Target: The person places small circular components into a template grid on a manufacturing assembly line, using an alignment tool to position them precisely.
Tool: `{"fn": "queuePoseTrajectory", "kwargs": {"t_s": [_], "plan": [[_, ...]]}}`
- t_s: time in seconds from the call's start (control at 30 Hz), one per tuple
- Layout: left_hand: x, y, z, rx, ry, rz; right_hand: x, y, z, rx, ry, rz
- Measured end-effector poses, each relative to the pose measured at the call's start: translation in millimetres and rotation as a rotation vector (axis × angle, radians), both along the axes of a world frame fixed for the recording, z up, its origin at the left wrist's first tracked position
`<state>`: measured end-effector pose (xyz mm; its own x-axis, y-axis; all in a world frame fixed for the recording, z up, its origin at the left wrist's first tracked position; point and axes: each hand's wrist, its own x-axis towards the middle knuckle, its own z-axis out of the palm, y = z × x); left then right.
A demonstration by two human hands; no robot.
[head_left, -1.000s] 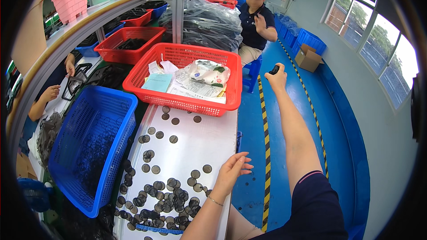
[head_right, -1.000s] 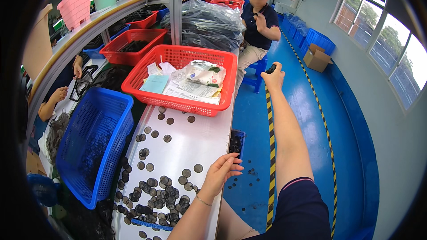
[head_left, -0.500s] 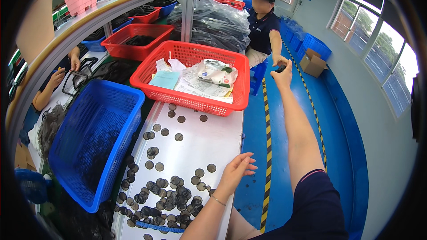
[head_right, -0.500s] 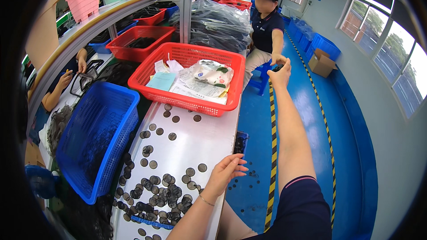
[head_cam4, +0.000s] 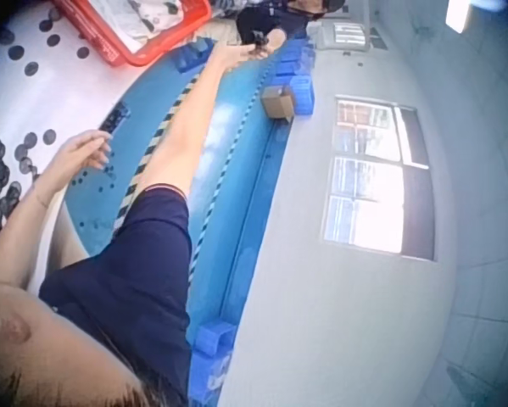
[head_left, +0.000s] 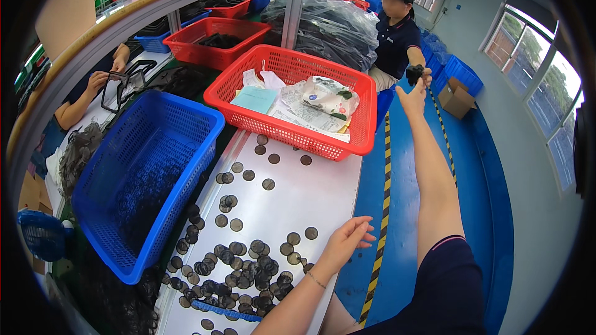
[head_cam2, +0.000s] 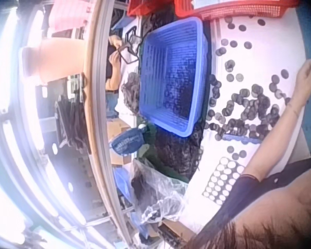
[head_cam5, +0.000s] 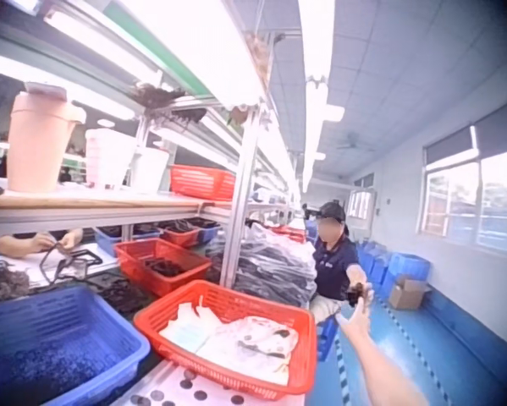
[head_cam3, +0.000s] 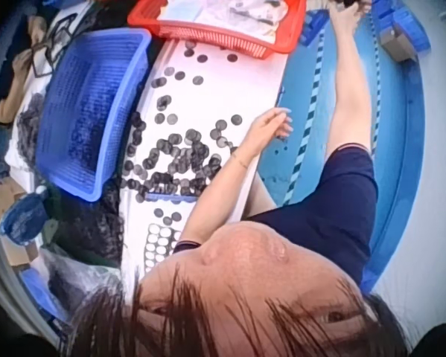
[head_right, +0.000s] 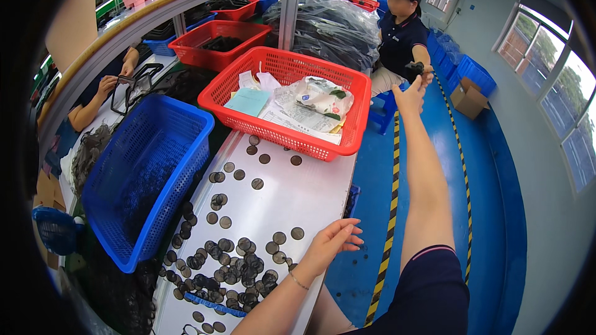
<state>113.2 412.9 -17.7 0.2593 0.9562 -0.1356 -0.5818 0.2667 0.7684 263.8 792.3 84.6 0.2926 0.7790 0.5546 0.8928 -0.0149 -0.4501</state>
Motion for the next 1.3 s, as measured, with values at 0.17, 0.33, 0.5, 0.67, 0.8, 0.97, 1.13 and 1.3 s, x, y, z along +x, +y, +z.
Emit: {"fn": "queuePoseTrajectory", "kwargs": {"t_s": [0.17, 0.33, 0.5, 0.67, 0.8, 0.97, 1.13, 1.3], "plan": [[2.2, -1.4, -1.8, 0.020, 0.033, 0.057, -39.7, -190.4, -51.5, -0.018, 0.335, 0.782], [-0.4, 5.2, -10.6, 0.131, -0.033, 0.355, -58.6, -316.0, -114.1, -0.239, 0.954, 0.926], [4.2, 13.5, -27.1, 0.268, 0.288, 0.513, -64.7, -309.2, -134.4, -0.168, 0.707, 0.834], [1.3, -22.3, 14.9, 0.101, 0.504, 0.453, -75.8, -298.6, -141.6, 0.082, 0.380, 0.752], [-2.2, -112.8, 95.8, 0.476, 0.808, 0.354, -76.0, -293.7, -142.9, 0.065, 0.330, 0.813], [-23.8, -230.3, 118.3, 0.519, 1.093, 0.470, -79.0, -294.7, -137.6, 0.136, 0.233, 0.868], [-54.1, -345.4, 88.4, 0.248, 1.273, 0.891, -72.1, -286.8, -147.6, 0.153, 0.109, 0.868], [-113.3, -459.0, 16.2, -0.084, 1.224, 1.292, -99.5, -355.6, -124.6, 0.264, 0.195, 0.918]]}}
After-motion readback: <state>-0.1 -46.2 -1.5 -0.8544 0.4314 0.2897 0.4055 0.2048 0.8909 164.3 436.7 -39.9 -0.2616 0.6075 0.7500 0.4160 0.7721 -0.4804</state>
